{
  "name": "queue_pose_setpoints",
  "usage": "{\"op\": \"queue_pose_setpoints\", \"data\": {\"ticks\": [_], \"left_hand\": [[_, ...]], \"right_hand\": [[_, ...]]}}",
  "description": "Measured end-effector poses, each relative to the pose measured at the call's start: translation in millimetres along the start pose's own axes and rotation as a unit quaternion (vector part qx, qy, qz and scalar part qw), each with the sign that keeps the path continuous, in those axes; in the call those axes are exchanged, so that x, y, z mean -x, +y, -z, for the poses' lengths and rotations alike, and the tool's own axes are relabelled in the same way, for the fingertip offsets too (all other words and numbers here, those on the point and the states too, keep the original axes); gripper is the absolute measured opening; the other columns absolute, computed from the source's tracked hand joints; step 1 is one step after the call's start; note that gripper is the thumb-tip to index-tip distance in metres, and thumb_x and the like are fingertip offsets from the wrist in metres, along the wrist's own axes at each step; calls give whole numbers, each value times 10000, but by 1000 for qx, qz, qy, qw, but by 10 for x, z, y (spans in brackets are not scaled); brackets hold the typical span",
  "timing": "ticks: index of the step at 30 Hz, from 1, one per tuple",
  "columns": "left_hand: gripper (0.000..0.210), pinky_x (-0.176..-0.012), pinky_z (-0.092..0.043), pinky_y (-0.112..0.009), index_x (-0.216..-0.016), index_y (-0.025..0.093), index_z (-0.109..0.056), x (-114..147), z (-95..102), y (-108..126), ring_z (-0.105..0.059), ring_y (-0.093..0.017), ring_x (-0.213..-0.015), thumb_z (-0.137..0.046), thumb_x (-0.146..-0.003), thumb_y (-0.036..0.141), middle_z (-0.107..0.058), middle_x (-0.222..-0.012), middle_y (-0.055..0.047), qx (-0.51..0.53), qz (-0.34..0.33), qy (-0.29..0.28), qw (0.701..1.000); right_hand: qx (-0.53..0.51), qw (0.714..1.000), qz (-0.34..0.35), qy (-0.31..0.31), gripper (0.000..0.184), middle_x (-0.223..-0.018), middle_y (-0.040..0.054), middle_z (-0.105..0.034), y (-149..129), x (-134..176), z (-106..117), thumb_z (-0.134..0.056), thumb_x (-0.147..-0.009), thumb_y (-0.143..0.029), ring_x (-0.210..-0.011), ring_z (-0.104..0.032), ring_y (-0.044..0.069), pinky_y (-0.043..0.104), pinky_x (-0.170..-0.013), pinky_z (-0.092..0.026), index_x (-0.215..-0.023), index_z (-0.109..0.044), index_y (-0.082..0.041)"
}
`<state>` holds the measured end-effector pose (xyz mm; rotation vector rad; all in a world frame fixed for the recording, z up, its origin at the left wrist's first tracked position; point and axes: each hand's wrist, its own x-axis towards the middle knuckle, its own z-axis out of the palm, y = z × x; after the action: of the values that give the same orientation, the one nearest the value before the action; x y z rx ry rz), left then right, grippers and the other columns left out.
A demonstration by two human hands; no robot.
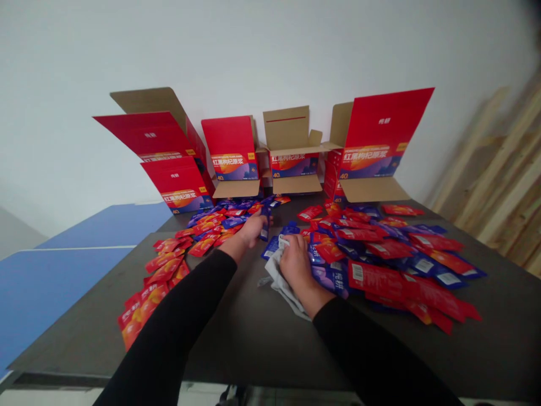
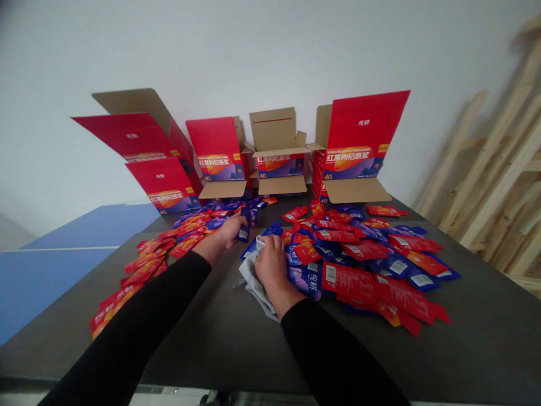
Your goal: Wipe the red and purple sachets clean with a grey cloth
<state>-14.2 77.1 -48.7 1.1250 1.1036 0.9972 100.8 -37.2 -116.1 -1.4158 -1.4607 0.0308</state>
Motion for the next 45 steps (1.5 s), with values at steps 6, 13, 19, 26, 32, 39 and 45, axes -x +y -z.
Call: {"op": "queue_pose_setpoints", "data": {"ticks": [6,13,19,26,32,39,45], "left_hand": [[236,-642,-578,-316,-1110,140,-627,806,350,-88,-703,-188,-774,-506,-915,193,-722,-994,-112,240,79,3,968],[388,-588,-536,-291,-1199,176,-622,1241,388,-225,-705,-196,-792,-474,-974,455,-716,-1047,-108,334,91,-42,937],[458,-683,-546,-322,-1205,157,-646,1198,408,-298,-685,-210,-825,-428,-980,490,-720,-1011,-115,355,72,-98,927],[652,-746,-551,-328,-1198,115,-681,1162,388,-327,-686,-222,-836,-355,-981,637,-714,-918,-129,312,114,-164,929],[656,-752,-545,-295,-1296,136,-651,1192,314,-336,-686,-203,-857,-363,-988,638,-723,-1018,-122,312,105,-215,919],[594,-867,-537,-332,-1276,112,-649,1225,261,-361,-704,-221,-901,-412,-998,580,-722,-994,-112,309,117,-231,915],[490,-920,-529,-375,-1176,122,-677,1247,227,-396,-706,-251,-977,-450,-1001,521,-730,-978,-108,287,121,-219,924]], "right_hand": [[-30,999,24,1,333,-1097,116,-588,-21,-8,23,-431,-856,-26,-1094,-537,257,439,-1014,-469,-1093,-616,-169],[-74,986,134,-60,376,-1106,102,-600,-111,38,81,-468,-851,-36,-1079,-565,245,448,-997,-511,-1123,-668,-201],[-76,950,261,-150,355,-1106,74,-670,-235,95,159,-516,-888,-72,-1070,-589,225,411,-962,-530,-1133,-709,-241],[-55,893,368,-255,296,-1129,8,-736,-361,141,223,-581,-909,-128,-1094,-613,190,400,-1047,-474,-1101,-735,-292],[-34,911,356,-206,311,-1095,25,-742,-334,123,222,-585,-888,-114,-1030,-613,213,401,-971,-510,-1090,-751,-284],[-13,946,281,-160,312,-1117,42,-722,-286,84,215,-527,-943,-147,-1049,-604,229,432,-996,-503,-1104,-753,-290],[-3,964,236,-121,306,-1100,76,-707,-238,34,222,-508,-952,-136,-1027,-585,248,437,-954,-523,-1095,-753,-250]]}}
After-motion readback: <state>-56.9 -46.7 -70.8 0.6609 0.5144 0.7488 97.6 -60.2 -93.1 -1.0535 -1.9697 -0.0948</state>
